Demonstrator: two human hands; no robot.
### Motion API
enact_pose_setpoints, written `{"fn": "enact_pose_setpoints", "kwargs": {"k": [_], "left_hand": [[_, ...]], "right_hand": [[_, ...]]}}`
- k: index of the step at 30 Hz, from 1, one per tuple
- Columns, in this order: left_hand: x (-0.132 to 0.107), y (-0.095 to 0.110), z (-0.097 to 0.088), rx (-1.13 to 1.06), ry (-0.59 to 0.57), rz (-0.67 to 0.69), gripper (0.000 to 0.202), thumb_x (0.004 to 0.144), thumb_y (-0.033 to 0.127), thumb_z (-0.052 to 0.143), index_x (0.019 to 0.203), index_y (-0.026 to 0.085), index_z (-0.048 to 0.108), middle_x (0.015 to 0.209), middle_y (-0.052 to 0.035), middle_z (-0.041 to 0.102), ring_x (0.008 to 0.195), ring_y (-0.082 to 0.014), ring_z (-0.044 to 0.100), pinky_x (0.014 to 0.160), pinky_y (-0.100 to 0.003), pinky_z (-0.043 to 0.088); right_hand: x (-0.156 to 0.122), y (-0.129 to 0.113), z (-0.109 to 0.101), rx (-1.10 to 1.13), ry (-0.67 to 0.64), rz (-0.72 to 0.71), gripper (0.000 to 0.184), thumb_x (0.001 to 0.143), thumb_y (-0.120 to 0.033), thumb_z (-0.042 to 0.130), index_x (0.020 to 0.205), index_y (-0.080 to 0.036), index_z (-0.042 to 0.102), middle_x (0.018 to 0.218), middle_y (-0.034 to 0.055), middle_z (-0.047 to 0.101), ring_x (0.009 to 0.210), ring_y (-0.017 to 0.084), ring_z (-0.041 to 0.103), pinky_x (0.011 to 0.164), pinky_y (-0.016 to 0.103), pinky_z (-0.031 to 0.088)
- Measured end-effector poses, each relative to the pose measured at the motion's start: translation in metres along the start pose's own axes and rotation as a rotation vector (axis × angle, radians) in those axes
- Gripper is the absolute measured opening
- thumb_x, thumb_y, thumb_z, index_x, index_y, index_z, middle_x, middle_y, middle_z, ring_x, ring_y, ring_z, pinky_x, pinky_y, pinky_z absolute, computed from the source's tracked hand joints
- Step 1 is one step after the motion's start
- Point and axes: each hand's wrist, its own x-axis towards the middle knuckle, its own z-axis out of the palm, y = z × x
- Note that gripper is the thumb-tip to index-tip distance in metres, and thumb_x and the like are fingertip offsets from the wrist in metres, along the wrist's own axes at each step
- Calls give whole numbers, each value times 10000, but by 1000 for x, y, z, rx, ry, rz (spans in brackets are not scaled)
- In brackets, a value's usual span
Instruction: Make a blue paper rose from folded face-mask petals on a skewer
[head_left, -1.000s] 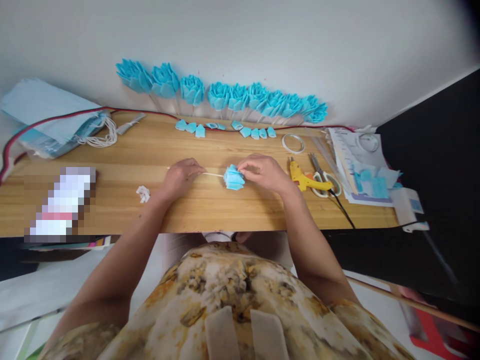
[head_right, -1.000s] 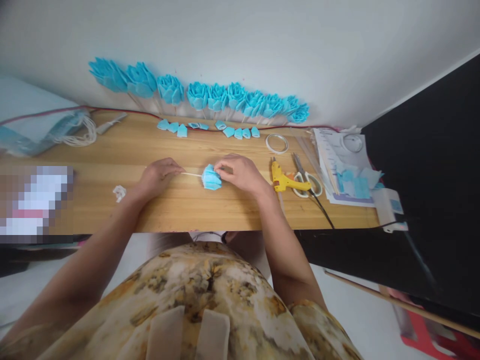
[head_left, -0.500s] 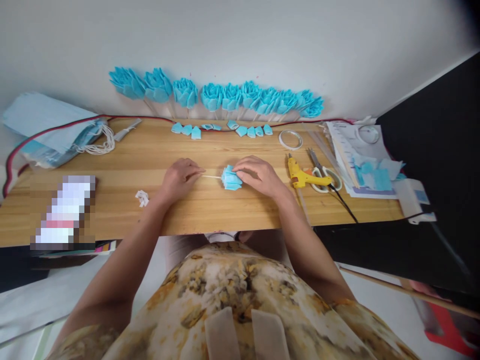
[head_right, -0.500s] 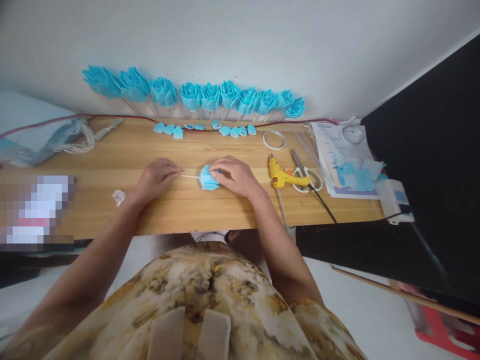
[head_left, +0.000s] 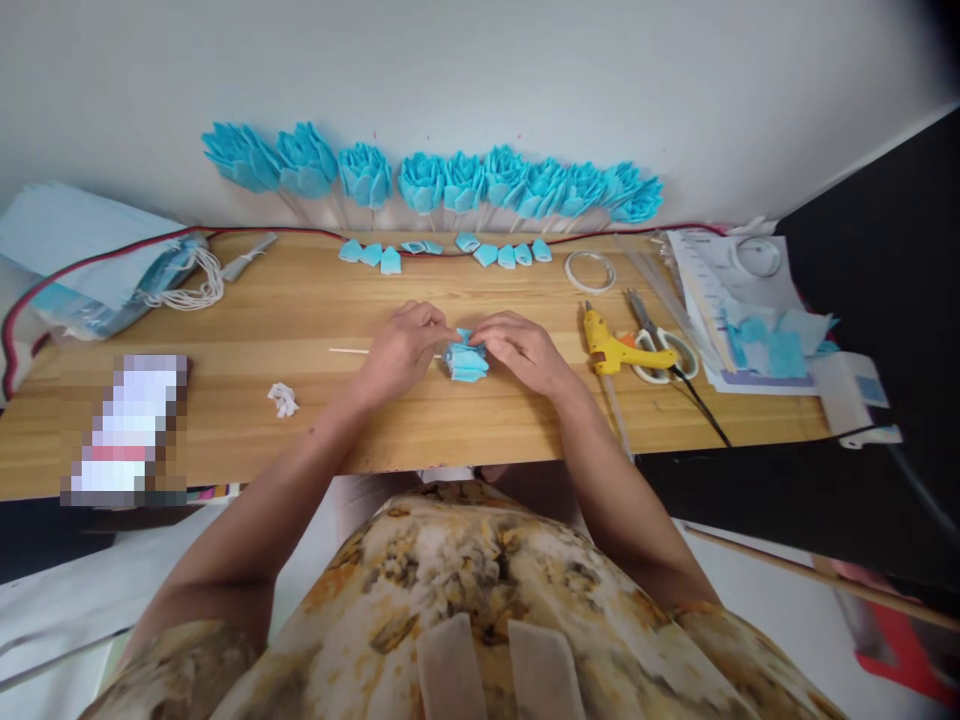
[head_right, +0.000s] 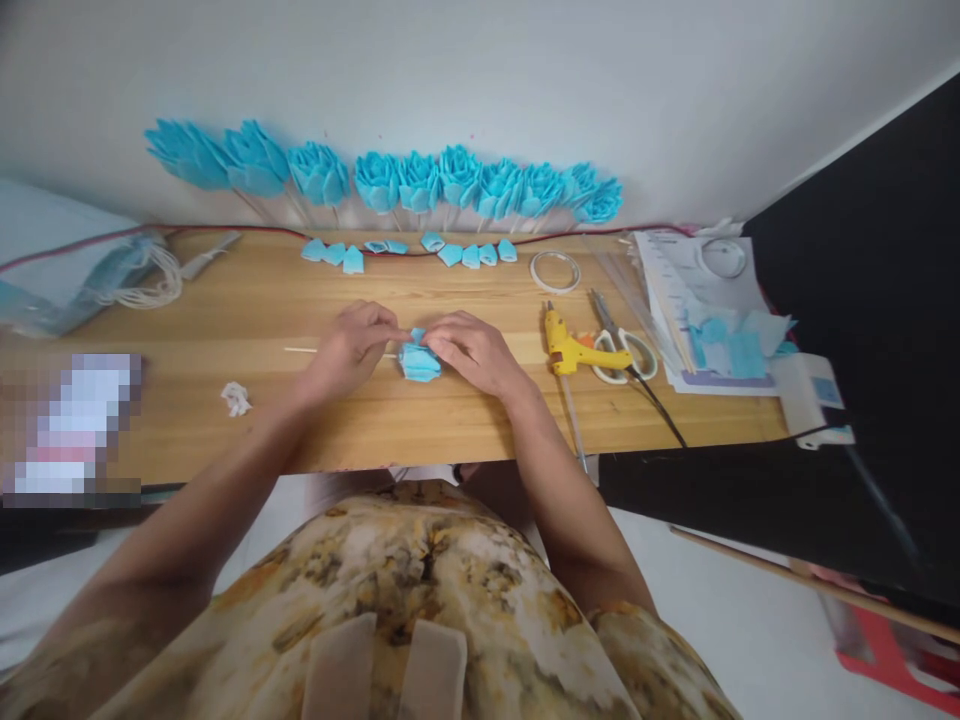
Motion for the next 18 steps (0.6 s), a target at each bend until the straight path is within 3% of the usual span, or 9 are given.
{"fn": "enact_pose_setpoints", "kwargs": {"k": [9, 14, 18], "left_hand": [[-1, -3, 7, -49, -20, 4, 352, 958, 105, 436, 965, 221, 769, 955, -63, 655, 886, -194, 576, 784, -352, 455], [-5, -1, 6, -72, -4, -11, 348, 983, 121, 433, 980, 227, 765, 955, -57, 664, 885, -182, 580, 790, -342, 460], [-7, -1, 5, -92, 9, -6, 345, 997, 134, 441, 984, 236, 771, 949, -61, 670, 874, -187, 581, 783, -349, 462]], "right_hand": [[-1, 7, 3, 0, -21, -36, 504, 1043, -551, 365, 975, -243, 759, 1072, 78, 751, 1040, 224, 658, 973, 417, 487], [-4, 3, 1, 52, 52, -62, 582, 1027, -629, 312, 1011, -278, 777, 1142, 71, 743, 1115, 241, 645, 1048, 467, 458], [-5, 3, 0, 52, 61, -108, 540, 1030, -604, 349, 1011, -300, 795, 1197, 56, 737, 1197, 250, 606, 1087, 489, 430]]}}
